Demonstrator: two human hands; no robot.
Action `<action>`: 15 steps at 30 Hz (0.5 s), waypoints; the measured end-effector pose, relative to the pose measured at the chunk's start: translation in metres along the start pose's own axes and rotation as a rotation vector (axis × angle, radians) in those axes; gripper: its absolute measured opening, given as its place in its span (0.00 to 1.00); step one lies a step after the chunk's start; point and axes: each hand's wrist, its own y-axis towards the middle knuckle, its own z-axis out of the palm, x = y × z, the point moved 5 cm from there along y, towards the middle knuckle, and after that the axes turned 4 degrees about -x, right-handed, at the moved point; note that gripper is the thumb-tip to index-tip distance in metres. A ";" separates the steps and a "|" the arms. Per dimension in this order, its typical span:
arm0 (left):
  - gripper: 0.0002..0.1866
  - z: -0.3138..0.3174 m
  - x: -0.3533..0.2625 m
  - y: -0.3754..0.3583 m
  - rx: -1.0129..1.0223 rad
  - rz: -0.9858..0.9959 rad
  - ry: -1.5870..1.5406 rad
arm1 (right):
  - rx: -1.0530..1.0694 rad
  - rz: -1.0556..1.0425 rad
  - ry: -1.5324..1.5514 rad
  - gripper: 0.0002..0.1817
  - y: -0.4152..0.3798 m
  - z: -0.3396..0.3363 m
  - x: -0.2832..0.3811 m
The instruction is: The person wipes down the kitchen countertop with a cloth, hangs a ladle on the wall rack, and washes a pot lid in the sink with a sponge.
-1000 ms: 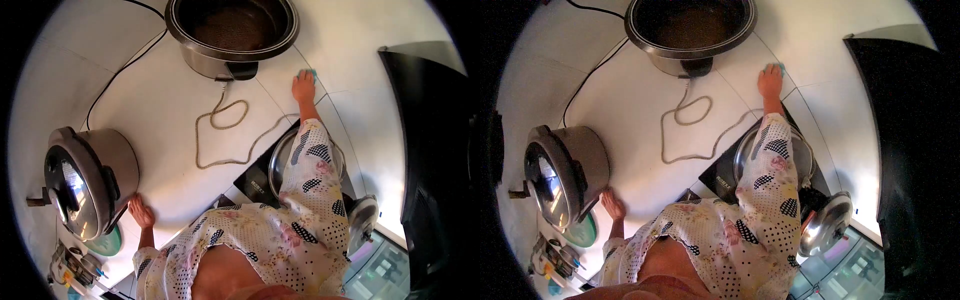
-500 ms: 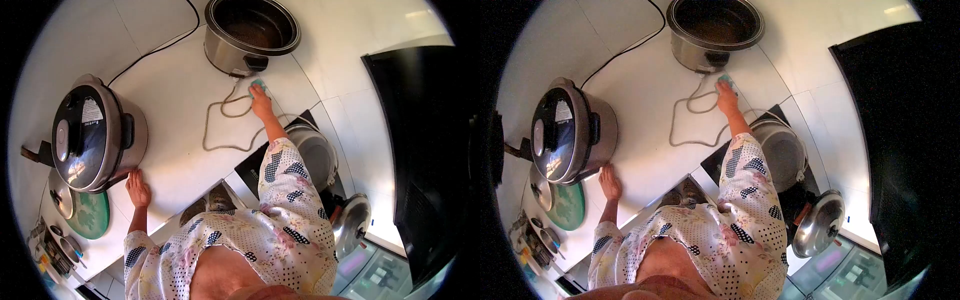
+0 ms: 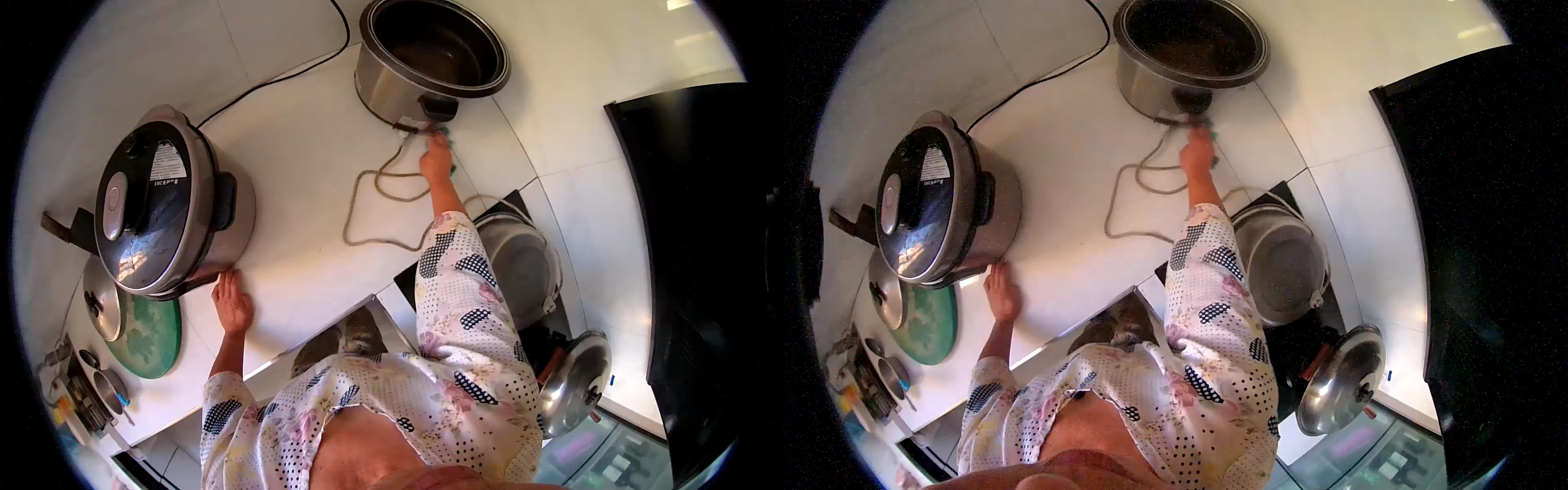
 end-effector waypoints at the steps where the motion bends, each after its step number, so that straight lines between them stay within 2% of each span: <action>1: 0.29 -0.002 0.000 -0.002 0.017 -0.002 0.020 | 0.094 -0.024 0.063 0.22 -0.008 -0.002 0.015; 3: 0.29 -0.005 -0.005 0.001 0.027 -0.004 0.042 | 0.285 -0.024 0.181 0.25 -0.018 -0.022 0.032; 6: 0.29 -0.001 -0.003 0.000 -0.005 0.004 0.037 | 0.440 -0.171 0.308 0.24 -0.044 -0.036 0.013; 9: 0.29 0.003 0.001 -0.001 -0.033 0.008 0.001 | 0.627 -0.166 0.437 0.24 -0.046 -0.057 -0.002; 12: 0.29 -0.003 -0.002 -0.003 0.007 0.007 0.029 | 0.359 0.113 0.297 0.24 -0.027 -0.075 -0.015; 15: 0.29 -0.009 -0.003 -0.002 0.022 0.000 -0.008 | 0.050 -0.002 -0.127 0.28 -0.036 -0.024 -0.029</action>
